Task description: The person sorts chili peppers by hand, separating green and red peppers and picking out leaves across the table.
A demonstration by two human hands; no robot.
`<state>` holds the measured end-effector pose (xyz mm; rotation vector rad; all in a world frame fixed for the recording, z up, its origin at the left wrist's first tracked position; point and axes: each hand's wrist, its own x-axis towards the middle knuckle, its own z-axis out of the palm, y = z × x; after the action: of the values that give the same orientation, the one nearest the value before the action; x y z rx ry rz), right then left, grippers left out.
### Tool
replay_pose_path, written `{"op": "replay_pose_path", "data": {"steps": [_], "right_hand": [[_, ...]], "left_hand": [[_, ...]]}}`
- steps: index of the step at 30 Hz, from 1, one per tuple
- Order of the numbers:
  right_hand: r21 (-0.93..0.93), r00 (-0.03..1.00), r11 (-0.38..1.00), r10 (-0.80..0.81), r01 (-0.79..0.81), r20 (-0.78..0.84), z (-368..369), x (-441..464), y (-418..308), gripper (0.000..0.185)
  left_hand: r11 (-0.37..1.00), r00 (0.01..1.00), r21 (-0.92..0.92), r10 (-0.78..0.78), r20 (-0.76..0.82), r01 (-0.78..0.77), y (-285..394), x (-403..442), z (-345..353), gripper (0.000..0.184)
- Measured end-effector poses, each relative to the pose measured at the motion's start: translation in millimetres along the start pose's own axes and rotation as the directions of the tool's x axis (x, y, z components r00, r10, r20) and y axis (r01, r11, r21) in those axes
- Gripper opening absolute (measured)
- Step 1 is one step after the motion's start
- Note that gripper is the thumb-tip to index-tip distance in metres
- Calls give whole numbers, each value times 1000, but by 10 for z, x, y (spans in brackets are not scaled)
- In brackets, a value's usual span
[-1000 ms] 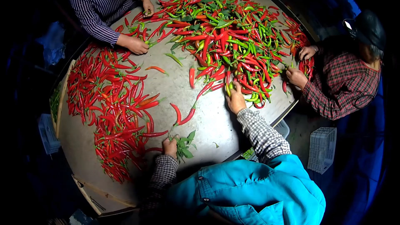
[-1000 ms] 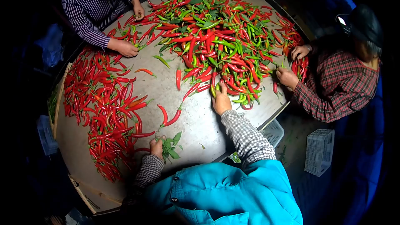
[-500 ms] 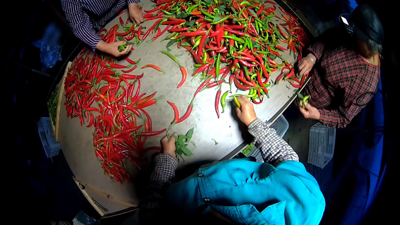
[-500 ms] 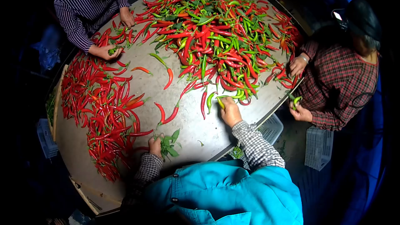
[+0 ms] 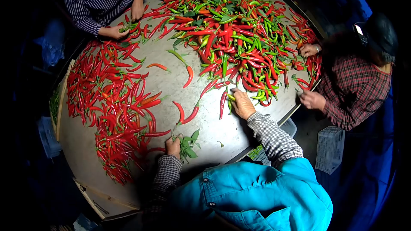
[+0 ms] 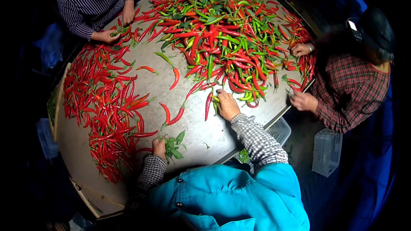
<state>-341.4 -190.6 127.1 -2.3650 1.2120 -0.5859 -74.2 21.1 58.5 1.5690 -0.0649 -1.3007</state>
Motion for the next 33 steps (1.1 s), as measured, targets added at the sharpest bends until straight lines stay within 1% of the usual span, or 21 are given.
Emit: {"op": "replay_pose_path", "data": {"steps": [3,6,7,8,11,12,14,15,16,17,18,20,21,22,24,26,28,29,30,31,33], "right_hand": [[-198,926,956,267,-218,267,24,40,-115,33],[-193,954,974,163,-115,252,76,-224,-82,33],[-230,978,972,-5,54,208,80,-308,-16,34],[-248,971,963,-45,104,233,28,-342,-28,33],[-354,835,933,245,-65,493,-186,-257,-91,34],[-321,826,945,226,-57,517,-239,-221,-74,36],[-87,880,996,59,-21,472,-206,-127,92,34],[69,896,979,144,-190,419,-223,-26,67,33],[249,908,906,250,-342,338,-132,87,131,31],[500,817,650,404,-573,411,-227,312,-29,30],[170,970,955,237,-244,60,-94,478,118,28],[168,955,947,289,-275,-65,-10,894,119,31],[37,963,978,209,-206,-171,152,1040,233,33],[-64,950,957,270,-282,-155,277,1173,264,37],[-56,891,893,438,-447,-119,475,1277,209,41],[-30,894,907,408,-420,-186,504,1252,141,42],[70,890,889,446,-453,91,395,1126,15,38],[60,940,940,332,-337,82,414,1009,-30,38],[-29,942,959,282,-282,184,433,859,-68,38],[10,890,943,309,-332,336,464,730,-104,41],[77,833,924,299,-374,465,421,481,-303,49]], "left_hand": [[1000,1000,25,14,-26,-14,-19,52,-27,7],[999,1000,32,19,-25,-18,-68,65,-48,8],[999,1000,39,21,-21,-20,-75,74,-57,8],[999,1000,34,22,-20,-21,-59,58,-50,8],[1000,1000,-3,17,-8,-17,-38,34,-16,9],[999,999,10,40,-10,-39,-54,46,-20,10],[997,998,23,68,-16,-68,-44,53,-31,11],[998,999,27,51,-2,-51,-27,40,-32,12],[999,999,34,30,10,-30,-18,18,-30,13],[999,999,5,45,12,-45,-31,21,-24,10],[999,999,6,48,10,-48,-38,22,-28,10],[997,999,59,42,14,-43,-30,22,-43,6],[997,999,62,46,12,-47,-28,24,-41,6],[998,999,50,39,5,-40,-30,22,-35,6],[999,999,40,33,-2,-33,-23,19,-14,6],[999,1000,34,19,-13,-18,-18,15,-8,7],[999,1000,35,28,-11,-27,-40,20,-32,7],[999,999,34,40,-5,-40,-52,26,-29,8],[999,999,25,40,-8,-40,-42,23,-7,8],[1000,1000,9,19,-13,-19,-36,13,2,9],[1000,1000,-7,1,-24,-1,-53,12,-8,10]]}}
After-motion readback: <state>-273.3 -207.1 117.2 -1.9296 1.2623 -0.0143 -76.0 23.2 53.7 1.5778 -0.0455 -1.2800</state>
